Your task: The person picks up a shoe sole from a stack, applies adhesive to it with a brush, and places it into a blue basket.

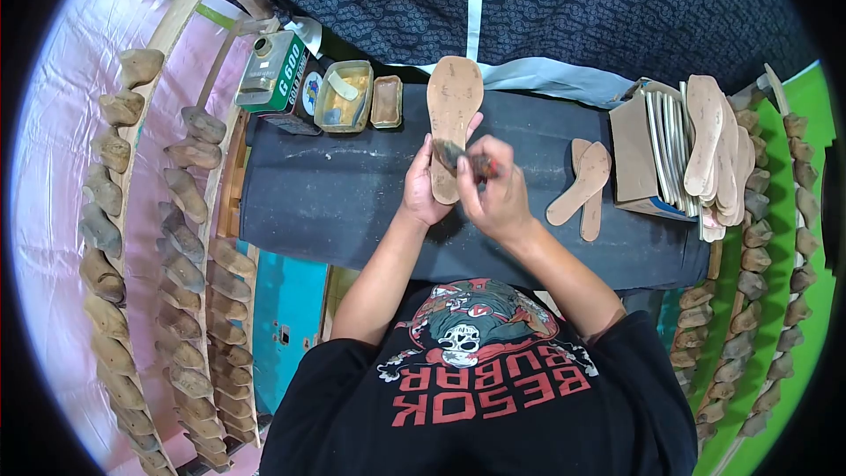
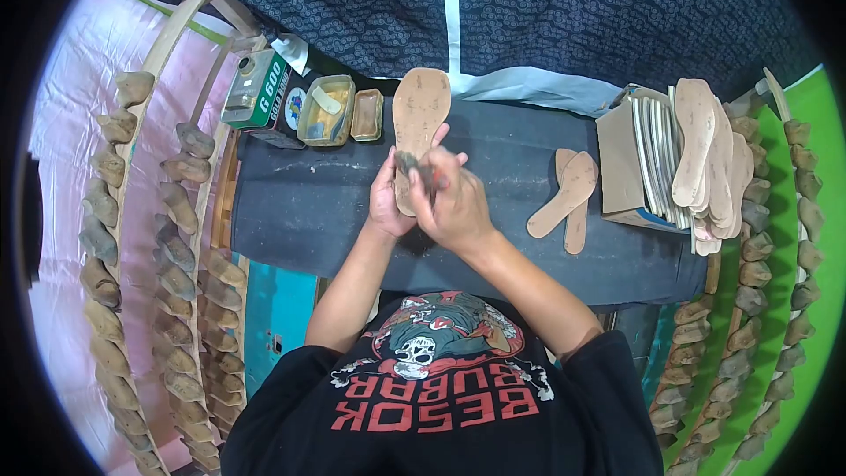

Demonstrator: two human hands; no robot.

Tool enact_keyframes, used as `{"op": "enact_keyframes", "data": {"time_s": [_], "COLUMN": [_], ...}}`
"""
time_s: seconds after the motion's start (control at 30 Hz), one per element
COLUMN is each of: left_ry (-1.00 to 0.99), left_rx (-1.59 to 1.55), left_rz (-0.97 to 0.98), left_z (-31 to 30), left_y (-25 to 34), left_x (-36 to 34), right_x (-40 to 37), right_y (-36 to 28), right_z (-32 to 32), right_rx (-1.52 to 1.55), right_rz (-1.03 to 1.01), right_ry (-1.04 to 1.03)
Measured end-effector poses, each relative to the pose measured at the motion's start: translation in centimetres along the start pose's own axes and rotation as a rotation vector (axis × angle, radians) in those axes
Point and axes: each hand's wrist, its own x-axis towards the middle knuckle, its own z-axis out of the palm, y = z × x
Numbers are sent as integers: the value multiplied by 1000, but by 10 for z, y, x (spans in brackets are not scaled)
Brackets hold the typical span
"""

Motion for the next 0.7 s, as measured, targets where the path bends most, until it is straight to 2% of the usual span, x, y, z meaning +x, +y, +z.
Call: {"op": "enact_keyframes", "data": {"time_s": [0.07,0.2,0.33,0.4,0.47,0.53,0.7], "left_ry": [-19,34,6,-13,-11,19,18], "left_rx": [-105,-59,-51,-379,-412,9,-8], "left_rz": [8,44,24,33,17,24,5], "left_z": [5,-8,-10,-12,-8,1,-12], "left_y": [1,8,13,10,8,9,14], "left_x": [-2,-5,-5,0,1,1,-2], "right_x": [-12,-33,-16,0,-4,-14,-30], "right_y": [-4,-8,-2,5,9,8,-5], "right_z": [0,-3,-6,-3,-2,0,-2], "right_rx": [-32,-6,53,-1,-10,22,42], "right_rz": [-110,-39,14,-37,-62,-94,-66], "right_ry": [-16,-74,5,42,17,-55,-107]}}
